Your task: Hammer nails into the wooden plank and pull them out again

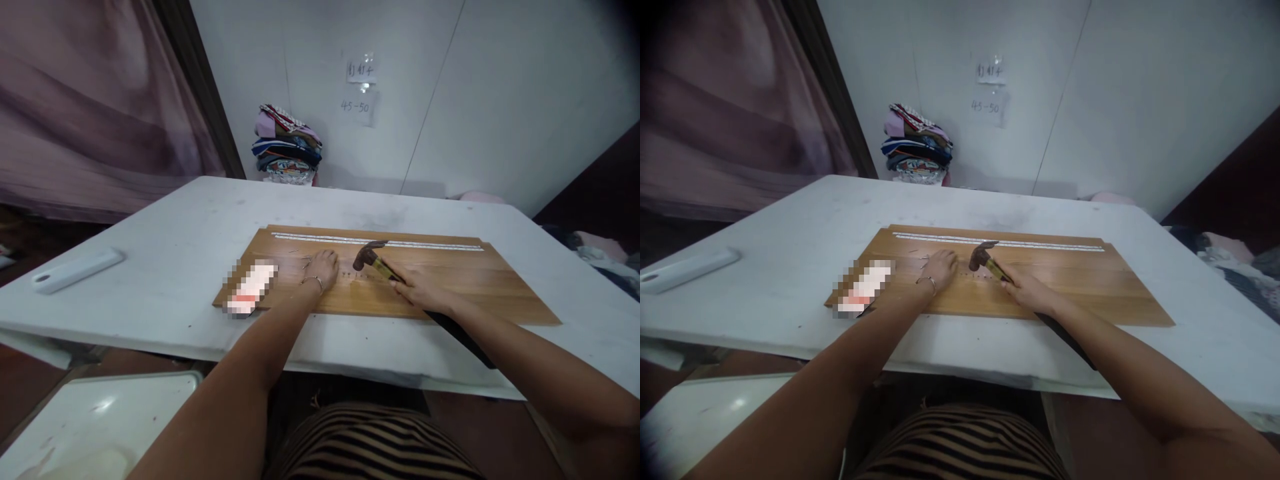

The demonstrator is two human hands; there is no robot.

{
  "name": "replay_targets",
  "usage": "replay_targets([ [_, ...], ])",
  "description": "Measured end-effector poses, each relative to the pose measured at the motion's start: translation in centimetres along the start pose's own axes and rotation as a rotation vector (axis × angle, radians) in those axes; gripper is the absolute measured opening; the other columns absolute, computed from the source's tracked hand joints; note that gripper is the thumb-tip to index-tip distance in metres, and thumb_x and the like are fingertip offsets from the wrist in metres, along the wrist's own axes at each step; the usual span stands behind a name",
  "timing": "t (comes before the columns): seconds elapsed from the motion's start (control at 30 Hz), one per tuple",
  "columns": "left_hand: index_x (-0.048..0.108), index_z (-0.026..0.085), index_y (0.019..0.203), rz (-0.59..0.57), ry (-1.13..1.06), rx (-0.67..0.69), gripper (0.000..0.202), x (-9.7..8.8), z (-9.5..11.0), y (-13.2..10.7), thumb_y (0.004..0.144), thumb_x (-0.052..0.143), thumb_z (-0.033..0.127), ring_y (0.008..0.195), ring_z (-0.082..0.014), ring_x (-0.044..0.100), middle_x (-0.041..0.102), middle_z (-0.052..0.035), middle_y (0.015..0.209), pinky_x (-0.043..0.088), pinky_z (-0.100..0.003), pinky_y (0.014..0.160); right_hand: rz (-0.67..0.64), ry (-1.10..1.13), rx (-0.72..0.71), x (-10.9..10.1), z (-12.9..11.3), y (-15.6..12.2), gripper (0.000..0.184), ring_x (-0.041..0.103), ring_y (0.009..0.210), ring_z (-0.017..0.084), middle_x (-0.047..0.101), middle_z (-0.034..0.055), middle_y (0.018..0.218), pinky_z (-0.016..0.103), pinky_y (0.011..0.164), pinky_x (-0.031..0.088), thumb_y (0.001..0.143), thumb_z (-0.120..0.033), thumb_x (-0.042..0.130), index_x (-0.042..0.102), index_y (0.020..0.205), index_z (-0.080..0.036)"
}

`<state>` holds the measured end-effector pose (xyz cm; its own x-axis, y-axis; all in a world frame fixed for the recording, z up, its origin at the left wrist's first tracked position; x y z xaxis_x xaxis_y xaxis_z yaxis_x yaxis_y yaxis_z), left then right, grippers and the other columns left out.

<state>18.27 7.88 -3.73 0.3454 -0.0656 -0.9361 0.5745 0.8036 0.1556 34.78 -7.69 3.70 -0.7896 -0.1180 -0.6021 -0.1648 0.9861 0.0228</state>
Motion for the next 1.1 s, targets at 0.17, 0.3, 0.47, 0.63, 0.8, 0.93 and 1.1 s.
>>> replay_targets([
  [0.17,0.069,0.021,0.093,-0.011,0.037,-0.005,0.025,-0.08,0.09,0.18,0.097,0.045,0.016,0.101,-0.0235,0.064,0.072,-0.0111,0.104,0.051,-0.036,0.093,0.005,-0.073,0.027,0.03,0.25,-0.18,0.071,0.064,0.075,0.023,0.072,0.0064,0.089,0.038,0.074,0.056,0.094,-0.029,0.057,0.046,0.164,-0.026],
  [0.3,0.07,0.021,0.095,-0.016,0.038,-0.025,0.025,-0.06,0.0,0.2,0.098,0.046,0.017,0.101,-0.0234,0.064,0.072,-0.0114,0.105,0.051,-0.036,0.093,-0.008,-0.103,0.025,0.36,0.31,-0.05,0.071,0.065,0.077,0.024,0.075,0.0093,0.099,0.039,0.074,0.056,0.093,-0.029,0.058,0.047,0.163,-0.025],
  [0.47,0.071,0.02,0.099,-0.002,0.058,-0.016,0.026,-0.32,0.32,-0.24,0.098,0.046,0.017,0.109,-0.0244,0.064,0.073,-0.0115,0.111,0.05,-0.038,0.1,-0.011,-0.137,0.016,0.62,0.71,0.19,0.071,0.067,0.078,0.024,0.076,0.0099,0.102,0.039,0.076,0.055,0.094,-0.029,0.058,0.047,0.163,-0.025],
  [0.63,0.072,0.019,0.105,0.034,0.051,-0.003,0.026,-0.67,0.62,-0.51,0.1,0.046,0.021,0.118,-0.0261,0.062,0.072,-0.0128,0.119,0.047,-0.041,0.107,-0.019,-0.147,0.006,0.8,0.76,0.27,0.07,0.067,0.078,0.024,0.076,0.0084,0.098,0.039,0.076,0.055,0.094,-0.029,0.058,0.047,0.163,-0.028],
  [0.8,0.071,0.019,0.103,0.02,0.047,0.01,0.025,-0.6,0.7,-0.32,0.1,0.046,0.021,0.115,-0.0255,0.063,0.072,-0.013,0.117,0.048,-0.04,0.105,-0.014,-0.12,-0.033,0.74,0.02,0.3,0.069,0.068,0.081,0.025,0.076,0.009,0.098,0.039,0.076,0.055,0.093,-0.029,0.058,0.049,0.162,-0.028],
  [0.93,0.071,0.019,0.102,0.022,0.055,0.008,0.025,-0.61,0.7,-0.29,0.1,0.046,0.02,0.113,-0.0261,0.064,0.072,-0.0132,0.117,0.049,-0.04,0.103,-0.01,-0.113,-0.027,0.69,-0.1,0.47,0.07,0.068,0.08,0.025,0.075,0.007,0.092,0.039,0.076,0.055,0.092,-0.029,0.058,0.05,0.161,-0.028],
  [1.1,0.071,0.018,0.102,0.023,0.047,0.014,0.025,-0.59,0.7,-0.34,0.1,0.047,0.02,0.112,-0.0266,0.064,0.073,-0.014,0.115,0.049,-0.04,0.102,-0.014,-0.136,-0.024,0.93,0.21,0.68,0.072,0.069,0.084,0.026,0.078,0.0096,0.103,0.04,0.08,0.056,0.09,-0.028,0.059,0.05,0.162,-0.026],
])
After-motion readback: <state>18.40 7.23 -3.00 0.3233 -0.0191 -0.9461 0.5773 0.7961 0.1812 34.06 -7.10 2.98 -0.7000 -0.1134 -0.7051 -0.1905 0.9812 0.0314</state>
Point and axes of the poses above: each hand's wrist, its own y-axis towards the middle knuckle, its own x-axis out of the palm, z = x × y, the point moved 10 cm from there along y, towards the middle knuckle
